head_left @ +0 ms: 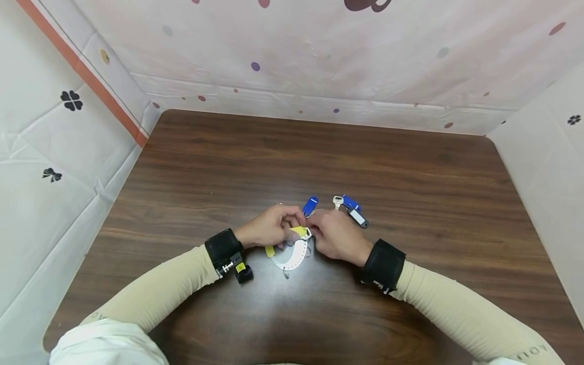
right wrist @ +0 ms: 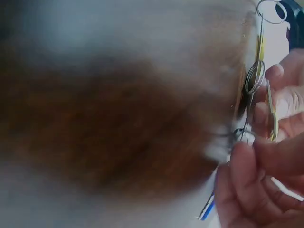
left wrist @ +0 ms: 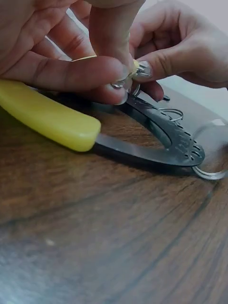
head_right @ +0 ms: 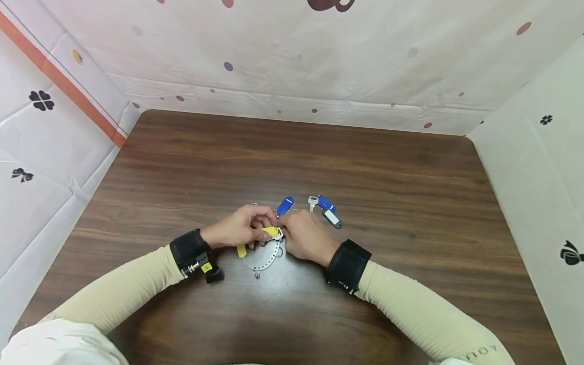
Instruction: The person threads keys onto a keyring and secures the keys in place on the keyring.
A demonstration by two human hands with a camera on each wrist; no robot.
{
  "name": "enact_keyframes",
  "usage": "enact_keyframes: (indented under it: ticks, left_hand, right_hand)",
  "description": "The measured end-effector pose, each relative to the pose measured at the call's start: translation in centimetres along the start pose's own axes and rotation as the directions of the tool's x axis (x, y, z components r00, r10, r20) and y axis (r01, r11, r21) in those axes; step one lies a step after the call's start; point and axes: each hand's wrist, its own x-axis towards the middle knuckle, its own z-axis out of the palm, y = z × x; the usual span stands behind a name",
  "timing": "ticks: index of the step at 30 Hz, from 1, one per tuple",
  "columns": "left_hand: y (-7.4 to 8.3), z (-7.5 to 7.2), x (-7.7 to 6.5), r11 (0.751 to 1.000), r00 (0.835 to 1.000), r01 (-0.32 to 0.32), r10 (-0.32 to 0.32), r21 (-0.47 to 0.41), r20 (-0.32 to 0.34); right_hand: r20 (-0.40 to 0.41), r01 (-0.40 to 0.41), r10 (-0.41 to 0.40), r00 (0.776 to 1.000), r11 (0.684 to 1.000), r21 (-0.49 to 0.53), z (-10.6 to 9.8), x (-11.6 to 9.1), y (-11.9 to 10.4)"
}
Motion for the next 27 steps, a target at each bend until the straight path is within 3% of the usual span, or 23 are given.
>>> enact_keyframes:
  ticks: [4, 10, 16, 23, 27]
  left_hand:
    - [0.2, 0.4, 0.2, 0.994, 0.999, -0.036, 0.040, 0.104, -0.036]
    - [0.6, 0.9, 0.3, 0.943, 0.986, -0.082, 0.124, 0.322, -0.113]
    - [0.4, 1.0, 0.4, 0.943, 0.981, -0.099, 0.146, 0.317, -0.129]
    - [0.6, 1.1, 0.4, 0.958, 0.988, -0.065, 0.101, 0.279, -0.118]
    - [1.0, 1.0, 0.5, 0.962, 0.989, -0.064, 0.098, 0.267, -0.115]
  right_hand:
    - [0.004, -0.012, 0.012, 1.000, 0.997, -0.076, 0.3, 0.0, -0.3]
    - [-0.022, -0.012, 0.013, 1.000, 1.000, 0.022, 0.8, -0.3, 0.2]
    - [-0.038, -0.021, 0.028, 0.999, 0.986, 0.168, 0.7, -0.5, 0.7]
    - [-0.006, 0.018, -0.018, 1.000, 0.999, 0.042, 0.4, -0.6, 0.5]
    - [-0.006, 0.024, -0.024, 1.000, 0.999, 0.040, 0.4, -0.6, 0.5]
